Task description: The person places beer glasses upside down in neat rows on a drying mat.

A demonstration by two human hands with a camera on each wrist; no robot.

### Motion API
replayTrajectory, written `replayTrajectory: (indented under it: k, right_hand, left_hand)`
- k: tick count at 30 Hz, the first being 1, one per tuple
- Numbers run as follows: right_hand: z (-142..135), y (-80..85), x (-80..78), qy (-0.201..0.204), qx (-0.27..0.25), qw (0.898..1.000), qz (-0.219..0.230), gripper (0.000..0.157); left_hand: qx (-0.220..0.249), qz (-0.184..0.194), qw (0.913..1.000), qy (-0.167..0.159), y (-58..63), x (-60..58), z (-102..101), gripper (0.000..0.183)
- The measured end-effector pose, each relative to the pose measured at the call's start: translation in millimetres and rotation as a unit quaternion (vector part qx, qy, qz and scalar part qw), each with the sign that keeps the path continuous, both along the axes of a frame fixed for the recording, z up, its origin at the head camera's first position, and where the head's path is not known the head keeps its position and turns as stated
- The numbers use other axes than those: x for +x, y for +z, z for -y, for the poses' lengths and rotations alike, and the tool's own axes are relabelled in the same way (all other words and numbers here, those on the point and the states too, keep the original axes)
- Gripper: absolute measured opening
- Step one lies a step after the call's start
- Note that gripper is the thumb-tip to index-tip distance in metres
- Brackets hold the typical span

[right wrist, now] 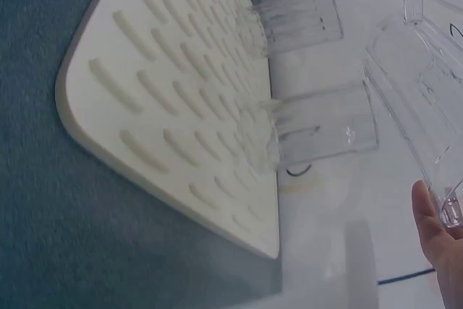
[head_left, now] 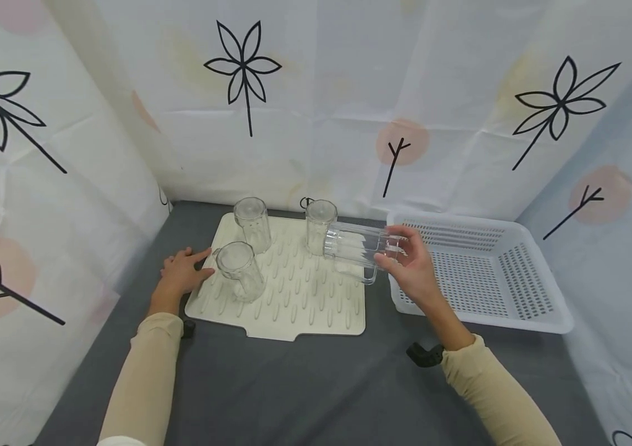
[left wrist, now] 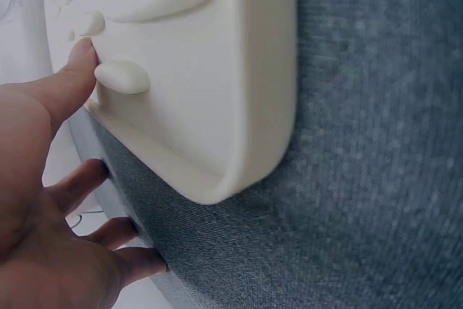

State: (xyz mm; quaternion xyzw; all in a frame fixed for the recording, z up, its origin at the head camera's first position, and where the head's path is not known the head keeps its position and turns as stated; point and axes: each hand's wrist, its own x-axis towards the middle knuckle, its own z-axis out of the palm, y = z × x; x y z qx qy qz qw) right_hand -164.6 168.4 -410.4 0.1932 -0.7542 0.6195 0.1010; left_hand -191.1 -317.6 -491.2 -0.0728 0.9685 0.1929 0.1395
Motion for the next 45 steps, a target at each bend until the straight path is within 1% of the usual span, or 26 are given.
replayTrajectory:
  k: [4, 9, 12, 15, 16, 18, 20, 23, 25, 27, 30, 34, 36, 40, 42, 45]
  right_hand:
    - [12, -6.1, -1.3, 0.019, -0.011, 1.000, 0.007, 0.058]
    - [27, -6.0, 1.3, 0.044, -0.020, 0.998, 0.030, 0.059]
    - [34, -0.7, 7.0, 0.056, -0.024, 0.997, 0.036, 0.060]
    - [39, 3.5, 12.6, 0.061, -0.025, 0.997, 0.037, 0.060]
    - [40, 3.2, 13.3, 0.060, -0.023, 0.997, 0.036, 0.060]
    - [41, -0.7, 12.8, 0.060, -0.021, 0.997, 0.039, 0.061]
    - [41, -7.7, 10.8, 0.057, -0.014, 0.997, 0.042, 0.061]
    - [43, -18.3, 8.1, 0.062, -0.019, 0.997, 0.048, 0.062]
    - [45, -23.8, 7.0, 0.067, -0.022, 0.996, 0.049, 0.062]
    - [49, -23.9, 8.8, 0.077, -0.030, 0.995, 0.048, 0.062]
    - [56, -26.9, 10.6, 0.083, -0.035, 0.995, 0.045, 0.062]
    - [63, -30.7, 10.6, 0.090, -0.042, 0.994, 0.044, 0.062]
    - [65, -30.3, 10.3, 0.093, -0.045, 0.994, 0.044, 0.064]
    - [67, -31.5, 10.9, 0.092, -0.053, 0.994, 0.040, 0.064]
    - [68, -32.0, 12.4, 0.093, -0.059, 0.993, 0.037, 0.063]
    - [68, -31.9, 15.1, 0.099, -0.068, 0.992, 0.034, 0.061]
  left_hand:
    - [0.004, -0.005, 1.0000, 0.007, 1.4, 2.4, 1, 0.066]
    - [0.019, -0.011, 0.9996, 0.021, 0.2, 4.3, 2, 0.068]
    - [0.033, -0.026, 0.9987, 0.030, -1.3, 3.7, 5, 0.068]
    - [0.053, -0.056, 0.9959, 0.047, 1.7, 2.0, 7, 0.067]
    - [0.061, -0.069, 0.9942, 0.055, 4.7, 1.8, 6, 0.067]
    - [0.077, -0.100, 0.9895, 0.071, 14.6, 2.8, 4, 0.066]
    - [0.095, -0.136, 0.9826, 0.083, 28.0, 4.6, 1, 0.064]
    - [0.118, -0.184, 0.9723, 0.082, 51.4, 8.0, -6, 0.062]
    - [0.130, -0.212, 0.9658, 0.073, 65.6, 10.1, -11, 0.061]
    - [0.141, -0.234, 0.9600, 0.061, 77.7, 12.8, -18, 0.060]
    - [0.165, -0.264, 0.9499, 0.031, 94.9, 19.7, -34, 0.059]
    - [0.200, -0.292, 0.9352, -0.013, 113.3, 30.2, -59, 0.056]
    - [0.212, -0.300, 0.9296, -0.034, 118.8, 33.5, -70, 0.054]
    - [0.220, -0.299, 0.9245, -0.087, 123.4, 37.7, -87, 0.053]
    - [0.227, -0.289, 0.9229, -0.112, 123.0, 40.5, -95, 0.053]
    - [0.240, -0.272, 0.9212, -0.141, 120.0, 46.0, -107, 0.055]
